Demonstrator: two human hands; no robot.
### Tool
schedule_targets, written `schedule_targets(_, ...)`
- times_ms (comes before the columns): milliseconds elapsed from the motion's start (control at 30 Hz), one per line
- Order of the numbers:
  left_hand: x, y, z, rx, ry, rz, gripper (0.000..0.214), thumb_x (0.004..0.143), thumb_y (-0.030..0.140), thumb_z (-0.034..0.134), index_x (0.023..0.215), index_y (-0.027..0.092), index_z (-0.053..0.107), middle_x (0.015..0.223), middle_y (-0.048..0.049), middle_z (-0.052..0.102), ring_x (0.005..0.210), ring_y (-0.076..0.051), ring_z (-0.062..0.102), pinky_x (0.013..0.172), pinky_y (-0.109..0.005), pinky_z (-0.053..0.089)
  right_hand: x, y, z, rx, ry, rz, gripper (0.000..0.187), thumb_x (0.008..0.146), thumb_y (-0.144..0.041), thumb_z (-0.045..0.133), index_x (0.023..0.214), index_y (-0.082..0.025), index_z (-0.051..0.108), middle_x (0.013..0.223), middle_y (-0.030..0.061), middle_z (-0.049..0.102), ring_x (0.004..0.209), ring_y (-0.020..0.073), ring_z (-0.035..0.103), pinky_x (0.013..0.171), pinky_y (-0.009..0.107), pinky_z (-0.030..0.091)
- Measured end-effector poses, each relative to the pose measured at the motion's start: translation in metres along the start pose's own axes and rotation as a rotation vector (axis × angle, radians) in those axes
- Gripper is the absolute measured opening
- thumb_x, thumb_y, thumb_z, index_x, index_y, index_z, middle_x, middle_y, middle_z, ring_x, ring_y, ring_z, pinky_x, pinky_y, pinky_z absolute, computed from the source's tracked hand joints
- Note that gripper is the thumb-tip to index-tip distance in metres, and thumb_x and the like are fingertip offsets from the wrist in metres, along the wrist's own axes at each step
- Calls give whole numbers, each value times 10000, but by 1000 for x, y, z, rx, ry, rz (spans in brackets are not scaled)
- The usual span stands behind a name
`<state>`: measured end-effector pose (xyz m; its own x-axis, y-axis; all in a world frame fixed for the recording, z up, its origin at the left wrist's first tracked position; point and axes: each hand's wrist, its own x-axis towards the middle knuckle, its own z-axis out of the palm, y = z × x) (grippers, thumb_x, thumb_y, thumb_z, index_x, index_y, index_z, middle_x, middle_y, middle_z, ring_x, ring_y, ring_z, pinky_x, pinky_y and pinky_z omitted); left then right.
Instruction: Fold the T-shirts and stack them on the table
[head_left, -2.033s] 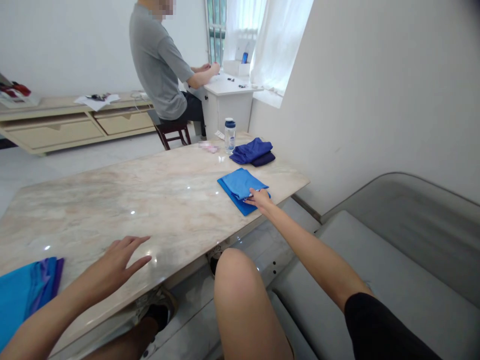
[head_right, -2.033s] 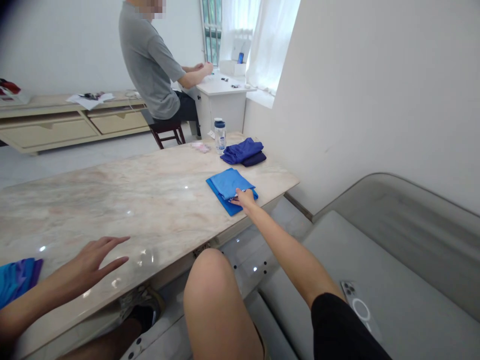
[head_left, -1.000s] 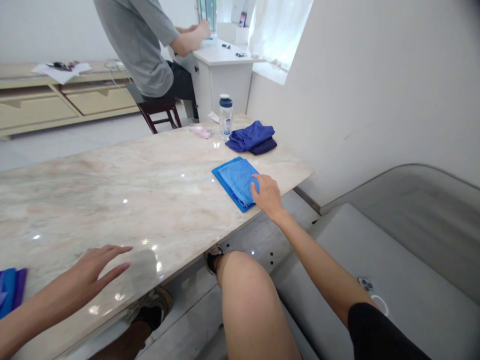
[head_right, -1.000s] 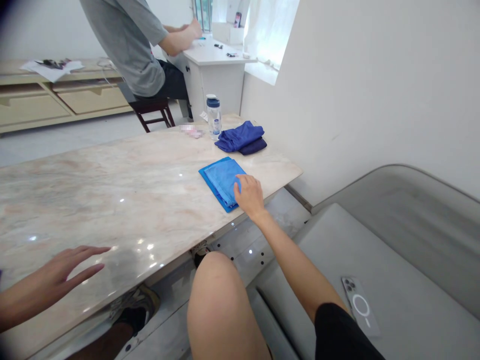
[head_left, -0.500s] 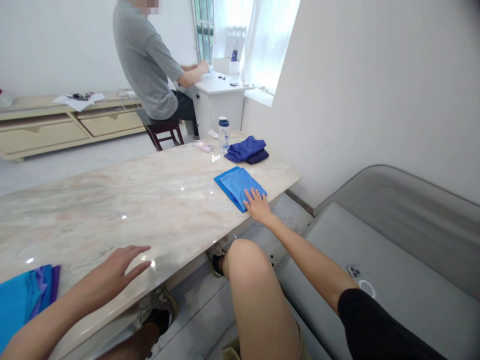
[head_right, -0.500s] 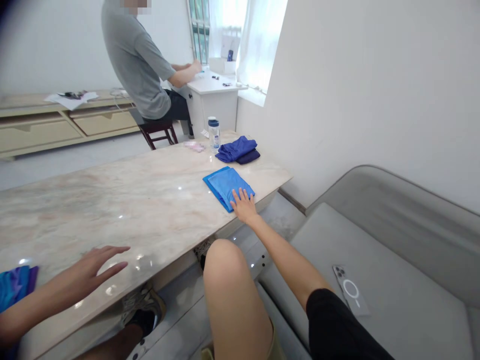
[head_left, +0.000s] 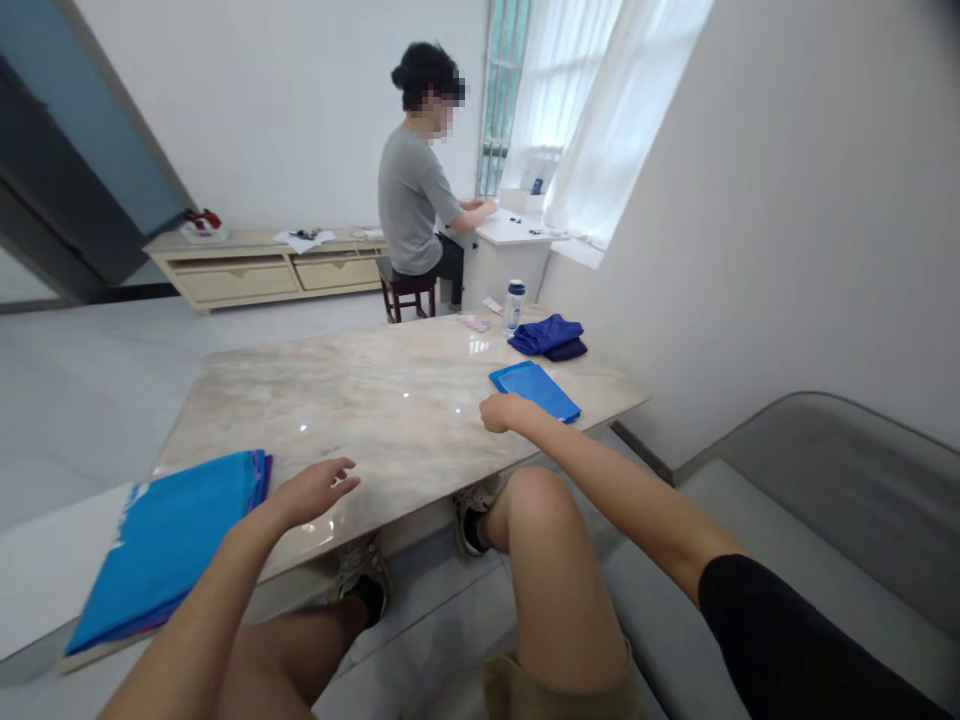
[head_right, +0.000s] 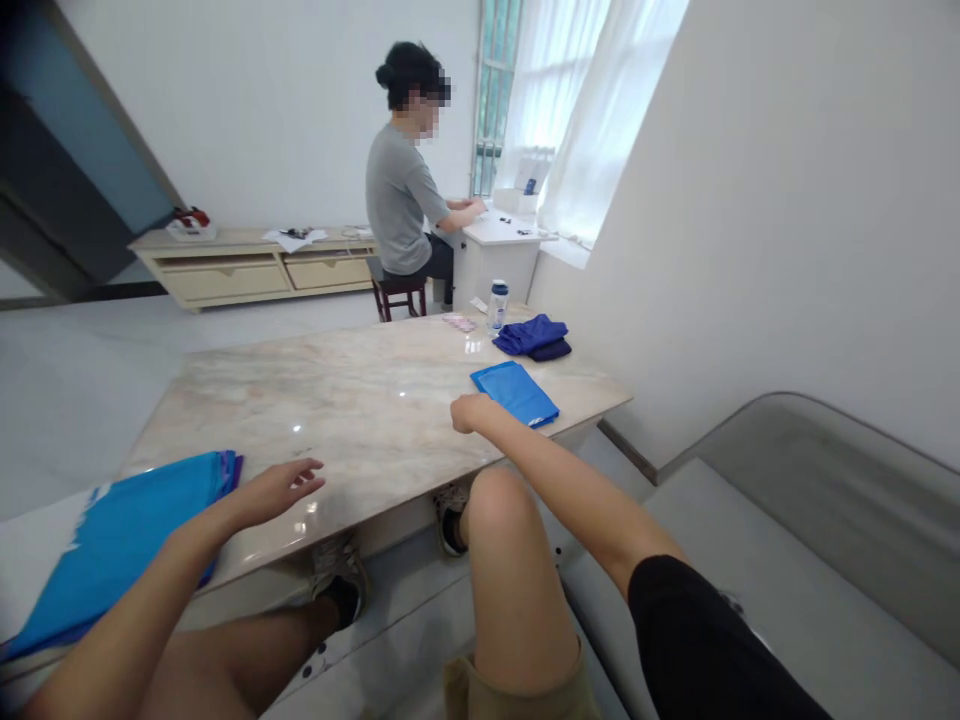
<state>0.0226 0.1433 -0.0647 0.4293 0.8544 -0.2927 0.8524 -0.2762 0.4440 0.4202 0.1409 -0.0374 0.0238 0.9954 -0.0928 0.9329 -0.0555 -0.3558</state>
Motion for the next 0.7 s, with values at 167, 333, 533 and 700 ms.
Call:
schedule_targets(167, -39, -20, -11, 152, 172, -297, 372, 1003, 338, 597, 1307, 165, 724, 1317, -209, 790, 1272, -378, 728, 1013, -423, 553, 3, -94, 28, -177, -270, -179, 386, 1024, -308, 618, 1319, -111, 769, 1365, 290, 755, 1276, 416, 748, 1092, 583, 573)
schedule_targets(333, -70, -41, -11, 225, 265, -516, 444, 1038, 335, 651, 1414, 104, 608, 1429, -270, 694, 1345, -394, 671, 1008, -424, 540, -1, -118, 56, -265, -470, -343, 482, 1054, -338, 584, 1454, -106, 718, 1456, 272, 716, 1309, 410, 738, 1099, 551, 568)
schedule_targets(533, -80, -63, -4, 304, 307, -646, 482, 1038, 342, 658, 1437, 84, 579, 1472, -304, 632, 1387, -410, 619, 982, -404, 541, 3, -132, 76, -289, -537, -363, 482, 1043, -349, 608, 1451, -123, 727, 1448, 261, 723, 1308, 400, 741, 1104, 534, 566)
schedule_targets(700, -83, -78, -5, 239, 313, -629, 373, 1070, 414, 604, 1296, 130, 691, 1381, -253, 715, 1302, -391, 679, 938, -402, 533, -1, -147, 88, -274, -559, -408, 505, 1051, -365, 614, 1490, -133, 705, 1465, 256, 715, 1330, 398, 730, 1113, 525, 565)
